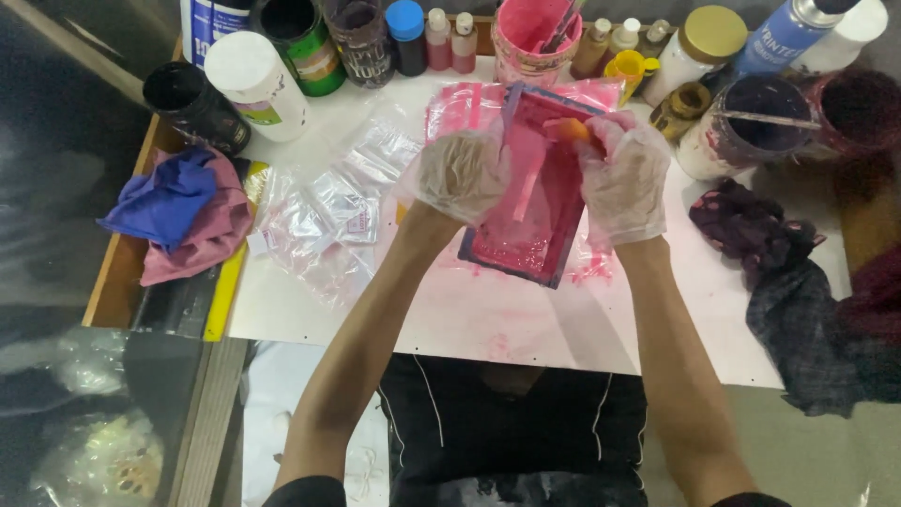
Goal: The person uses a squeegee to spread pink ink evenly across a rectangular screen printing frame. They repeatedly pull the ink across the mesh surface to ensure full coverage while wearing gloves.
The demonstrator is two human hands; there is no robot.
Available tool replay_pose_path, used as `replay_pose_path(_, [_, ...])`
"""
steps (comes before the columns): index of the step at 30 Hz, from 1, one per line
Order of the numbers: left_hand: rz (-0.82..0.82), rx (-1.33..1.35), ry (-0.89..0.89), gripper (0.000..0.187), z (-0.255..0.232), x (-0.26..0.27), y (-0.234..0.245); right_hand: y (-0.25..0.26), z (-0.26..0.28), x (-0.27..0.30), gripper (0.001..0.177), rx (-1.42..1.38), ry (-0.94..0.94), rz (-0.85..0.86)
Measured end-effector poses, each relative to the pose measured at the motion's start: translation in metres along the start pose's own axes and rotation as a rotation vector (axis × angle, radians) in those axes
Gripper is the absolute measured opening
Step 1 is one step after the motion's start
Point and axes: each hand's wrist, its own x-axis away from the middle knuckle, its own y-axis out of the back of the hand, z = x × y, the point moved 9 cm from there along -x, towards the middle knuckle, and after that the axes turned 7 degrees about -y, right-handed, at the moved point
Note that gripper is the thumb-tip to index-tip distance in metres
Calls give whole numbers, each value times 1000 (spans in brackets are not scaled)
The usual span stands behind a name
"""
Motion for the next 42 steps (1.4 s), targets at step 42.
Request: replay_pose_path(42, [156, 123, 356, 53, 108, 77, -32, -223, 21, 101, 34, -276, -306, 363])
